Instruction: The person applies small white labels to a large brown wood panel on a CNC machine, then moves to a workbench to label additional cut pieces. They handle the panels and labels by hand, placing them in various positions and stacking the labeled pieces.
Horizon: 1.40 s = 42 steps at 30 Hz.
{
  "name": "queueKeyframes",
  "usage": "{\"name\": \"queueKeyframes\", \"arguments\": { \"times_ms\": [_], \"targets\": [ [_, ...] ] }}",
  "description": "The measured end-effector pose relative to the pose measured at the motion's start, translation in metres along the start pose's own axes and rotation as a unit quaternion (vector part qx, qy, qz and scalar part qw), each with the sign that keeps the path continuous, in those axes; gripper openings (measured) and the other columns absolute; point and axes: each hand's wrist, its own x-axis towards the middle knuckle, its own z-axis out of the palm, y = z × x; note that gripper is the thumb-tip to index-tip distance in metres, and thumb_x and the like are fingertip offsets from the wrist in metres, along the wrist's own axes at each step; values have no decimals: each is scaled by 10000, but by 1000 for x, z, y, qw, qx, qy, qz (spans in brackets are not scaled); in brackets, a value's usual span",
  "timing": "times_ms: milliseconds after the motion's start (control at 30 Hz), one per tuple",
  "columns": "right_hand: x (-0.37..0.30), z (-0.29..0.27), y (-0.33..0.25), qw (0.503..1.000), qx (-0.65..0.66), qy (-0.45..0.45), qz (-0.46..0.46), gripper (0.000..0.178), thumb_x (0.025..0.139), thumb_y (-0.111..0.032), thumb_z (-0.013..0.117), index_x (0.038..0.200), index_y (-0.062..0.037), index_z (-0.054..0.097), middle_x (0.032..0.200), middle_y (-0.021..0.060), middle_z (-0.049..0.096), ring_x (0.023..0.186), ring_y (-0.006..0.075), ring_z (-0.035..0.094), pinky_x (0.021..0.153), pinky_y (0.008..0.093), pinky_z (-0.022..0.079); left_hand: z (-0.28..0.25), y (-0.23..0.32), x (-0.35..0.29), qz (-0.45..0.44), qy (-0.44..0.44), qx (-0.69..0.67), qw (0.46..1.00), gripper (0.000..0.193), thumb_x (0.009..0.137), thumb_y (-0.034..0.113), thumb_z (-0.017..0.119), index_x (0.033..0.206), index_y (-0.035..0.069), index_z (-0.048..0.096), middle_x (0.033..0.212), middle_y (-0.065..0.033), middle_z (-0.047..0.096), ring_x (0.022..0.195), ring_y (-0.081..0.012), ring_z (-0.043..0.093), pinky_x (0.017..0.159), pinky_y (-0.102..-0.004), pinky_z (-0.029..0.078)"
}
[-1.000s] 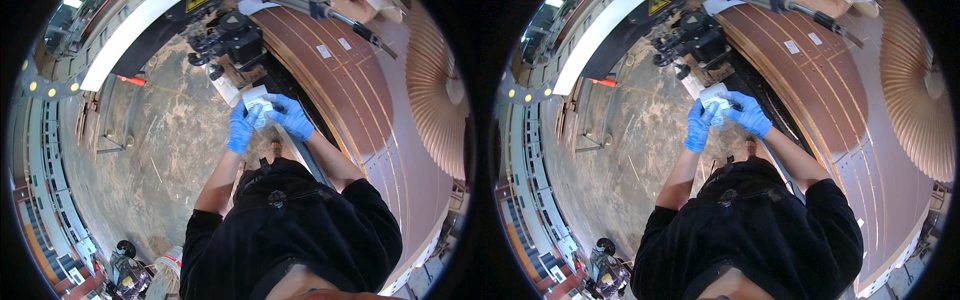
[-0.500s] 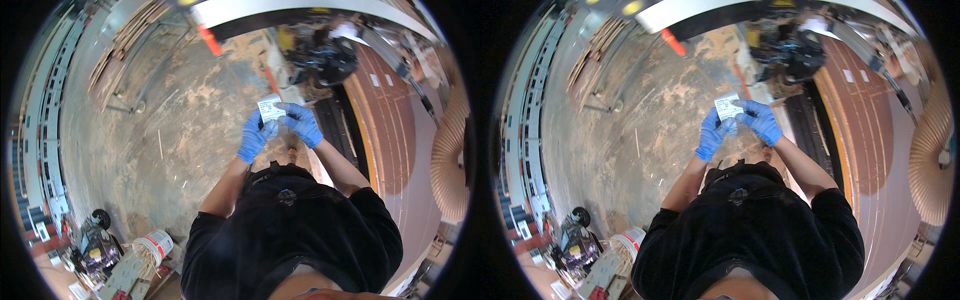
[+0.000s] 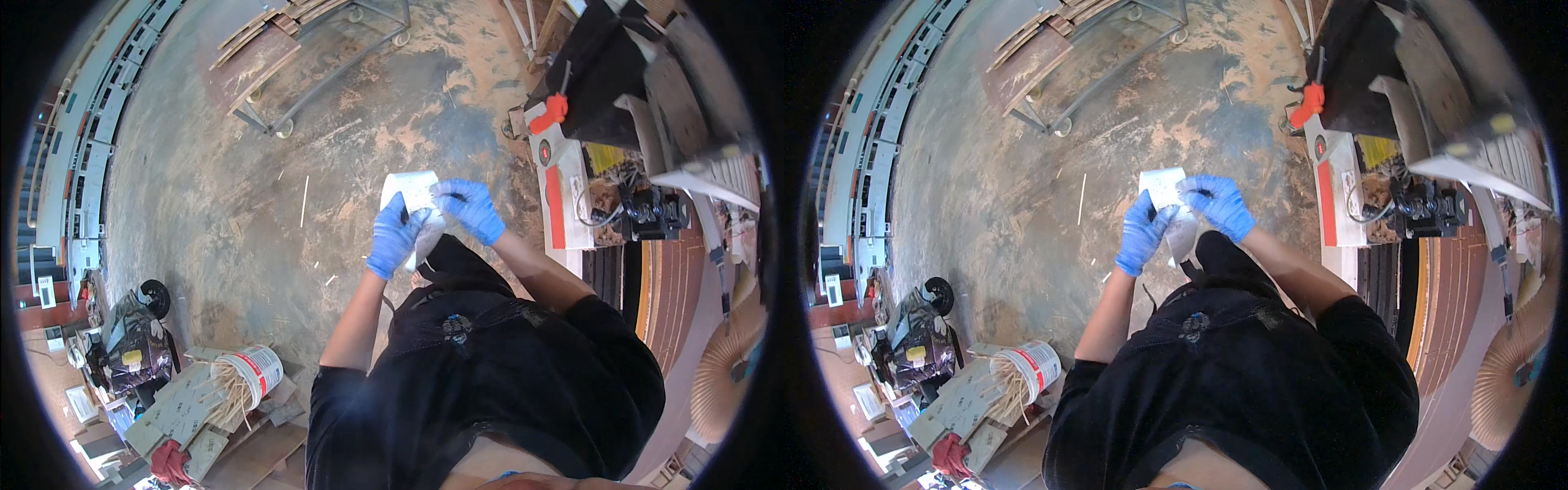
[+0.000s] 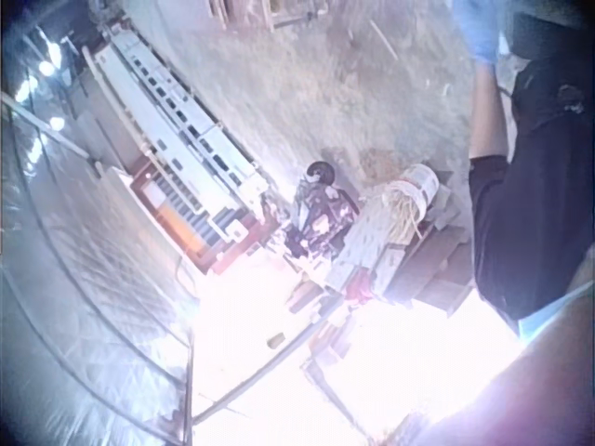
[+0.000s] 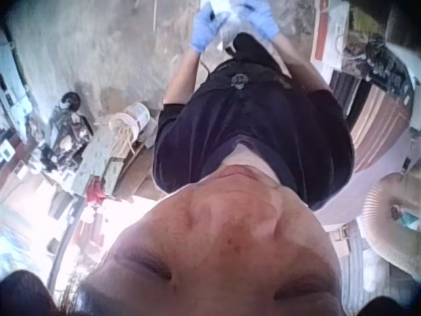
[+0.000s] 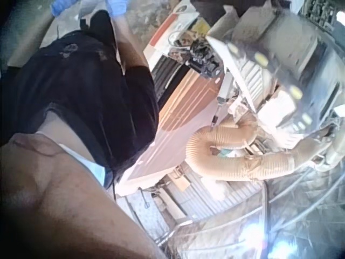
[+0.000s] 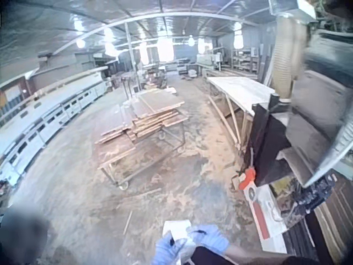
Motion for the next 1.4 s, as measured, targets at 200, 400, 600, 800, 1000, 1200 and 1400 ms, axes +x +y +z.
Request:
{"name": "queueKeyframes", "arguments": {
  "times_ms": [200, 400, 600, 800, 1000, 1200, 1400],
  "targets": [
    [84, -28, -18, 997, -56, 56, -8, 225, 801, -68, 655, 1022, -31, 642, 930, 40, 649, 821, 99, 574, 740, 246, 477, -8, 6, 109, -1, -45, -79, 996, 343, 850, 62, 612, 1168, -1, 502, 1055, -66, 604, 951, -117, 555, 829, -278, 461],
    [148, -82, -15, 981, -59, 184, -29, 248, 793, -74, 648, 1038, -36, 640, 949, 55, 652, 830, 121, 589, 760, 261, 489, 16, 8, 236, 34, -170, -85, 981, 379, 845, 54, 618, 1195, 4, 482, 1073, -63, 595, 957, -118, 553, 830, -284, 467],
    [172, -119, 8, 926, -128, 349, -69, 212, 761, -137, 653, 962, -71, 662, 904, 82, 664, 861, 154, 607, 788, 317, 489, 47, 18, 315, -12, -321, -46, 946, 395, 854, 125, 623, 1207, -4, 503, 1110, -70, 580, 960, -148, 558, 815, -290, 472],
    [151, -98, 14, 835, -159, 526, 26, 222, 727, -203, 674, 914, -85, 655, 833, 120, 654, 762, 249, 634, 703, 343, 488, 62, 2, 366, -75, -549, 20, 832, 477, 853, 153, 619, 1272, 0, 449, 1193, -74, 534, 1047, -150, 505, 884, -302, 416],
    [126, -43, -27, 717, -220, 618, 237, 243, 783, -316, 603, 901, -104, 612, 819, 143, 641, 776, 347, 619, 697, 417, 480, 82, 13, 377, -85, -739, 66, 665, 396, 853, 122, 593, 1220, 9, 495, 1105, -59, 574, 972, -134, 538, 833, -292, 446],
    [66, 6, 5, 608, -131, 769, 148, 206, 817, -282, 593, 866, -82, 610, 764, 148, 624, 722, 310, 615, 660, 379, 478, 97, -5, 319, -12, -828, 115, 549, 350, 850, 113, 597, 1179, 27, 518, 1075, -57, 583, 956, -128, 549, 816, -290, 463],
    [49, 13, -36, 651, -18, 757, 61, 188, 877, -200, 565, 817, -24, 594, 666, 33, 567, 618, 89, 522, 580, 257, 447, 113, -51, 317, -65, -767, 47, 637, 328, 852, 51, 586, 1174, 34, 525, 1073, -40, 590, 986, -130, 548, 850, -293, 461]
  ]
}}
